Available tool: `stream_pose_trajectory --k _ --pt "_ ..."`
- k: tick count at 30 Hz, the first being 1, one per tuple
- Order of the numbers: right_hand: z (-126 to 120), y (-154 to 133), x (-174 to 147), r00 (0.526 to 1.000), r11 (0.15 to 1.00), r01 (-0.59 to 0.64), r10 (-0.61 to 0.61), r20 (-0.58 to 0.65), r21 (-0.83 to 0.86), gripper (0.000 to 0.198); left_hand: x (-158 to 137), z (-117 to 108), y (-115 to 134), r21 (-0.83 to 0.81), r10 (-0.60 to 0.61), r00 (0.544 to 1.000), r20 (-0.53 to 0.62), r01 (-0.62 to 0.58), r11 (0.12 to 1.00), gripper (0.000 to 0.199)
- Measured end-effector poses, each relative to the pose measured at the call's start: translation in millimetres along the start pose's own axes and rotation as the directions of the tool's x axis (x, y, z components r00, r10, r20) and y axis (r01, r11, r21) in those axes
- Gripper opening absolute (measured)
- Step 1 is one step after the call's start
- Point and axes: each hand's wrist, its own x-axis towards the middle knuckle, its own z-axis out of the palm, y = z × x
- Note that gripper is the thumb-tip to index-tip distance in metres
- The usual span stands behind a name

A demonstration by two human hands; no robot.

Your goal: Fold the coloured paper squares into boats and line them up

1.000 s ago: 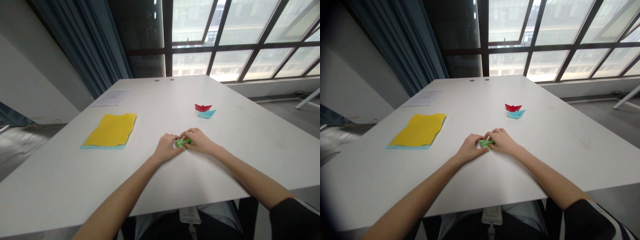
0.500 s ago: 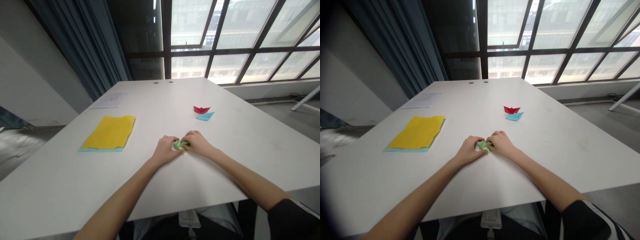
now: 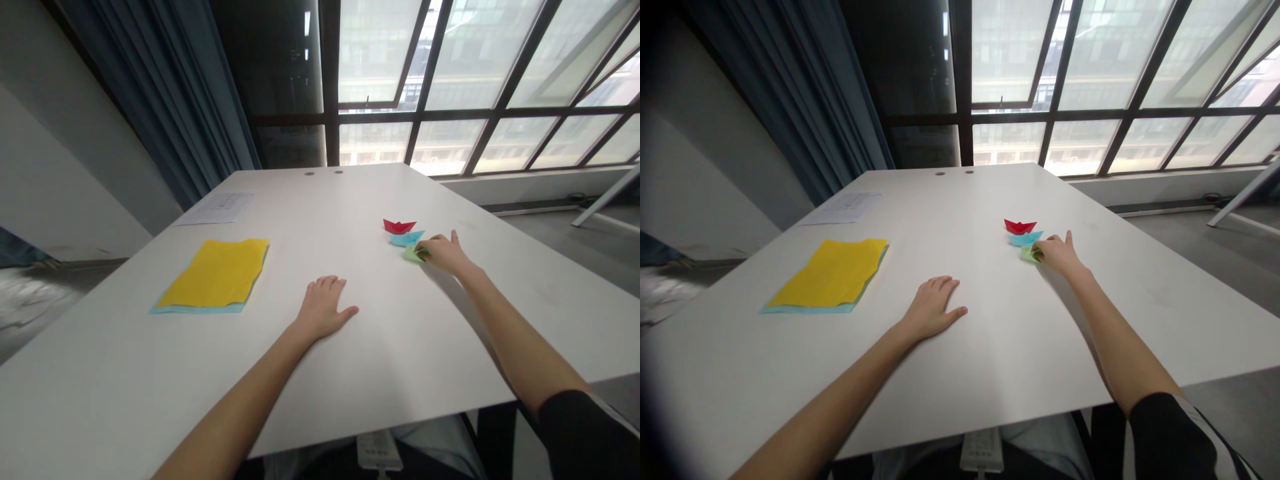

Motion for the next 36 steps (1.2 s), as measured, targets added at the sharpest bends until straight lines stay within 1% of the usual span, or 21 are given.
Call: stream_pose_trajectory --k 2,6,11,14,21,24,26,28,29,31,33,34,36 --pt "7 3 2 1.0 1.0 0.009 -0.009 0.016 0.005 0.026 0 0 0 0.01 0.0 1.0 0.008 -0.001 1.0 0.056" --pt "13 0 5 1.0 1.0 0.014 -0.014 0.023 0.007 0.028 -1 0 0 0.013 -0.005 1.0 0.016 0.005 1.0 0.056" --pt "9 -5 5 0.999 1.0 0.006 -0.005 0.034 -0.024 0.03 -1 -2 2 0.017 0.001 1.0 0.021 -0.002 1.0 0.056" --pt "5 -6 3 1.0 1.0 0.01 -0.01 0.015 0.0 0.029 -1 -3 2 0.022 0.001 1.0 0.026 -0.002 1.0 0.056" --pt "-3 -3 -2 0.996 0.999 0.0 0.005 -0.092 0.05 0.027 -1 -3 2 0.031 -0.004 0.999 0.038 0.003 1.0 0.055" --pt "-9 -5 -4 0.982 0.997 0.015 0.0 -0.191 0.073 0.027 -1 -4 2 0.033 0.004 0.999 0.034 -0.005 0.999 0.055" --pt "-15 -13 -7 0.962 0.992 0.055 -0.021 -0.273 0.116 0.028 -1 -4 2 0.035 0.004 0.999 0.034 -0.006 0.999 0.054" --pt "-20 -29 -11 0.939 0.974 0.138 -0.07 -0.335 0.182 0.029 -2 -4 2 0.033 -0.003 0.999 0.042 0.002 0.999 0.054" --pt "-21 -39 -14 0.926 0.954 0.205 -0.117 -0.359 0.219 0.03 -2 -4 2 0.031 -0.006 0.999 0.045 0.004 1.0 0.054" --pt "-21 -62 -20 0.899 0.889 0.356 -0.242 -0.364 0.287 0.037 -2 -3 2 0.031 -0.006 0.999 0.047 0.005 1.0 0.054" --pt "-15 -84 -27 0.877 0.823 0.465 -0.378 -0.298 0.326 0.048 -2 -2 1 0.04 -0.001 0.999 0.041 0.0 0.999 0.055" --pt "-11 -94 -30 0.865 0.798 0.499 -0.435 -0.251 0.337 0.052 -2 -2 1 0.046 0.002 0.999 0.038 -0.004 0.999 0.055" --pt "-2 -108 -35 0.855 0.781 0.515 -0.498 -0.147 0.352 0.057 -3 -2 0 0.053 0.009 0.999 0.032 -0.011 0.999 0.056"
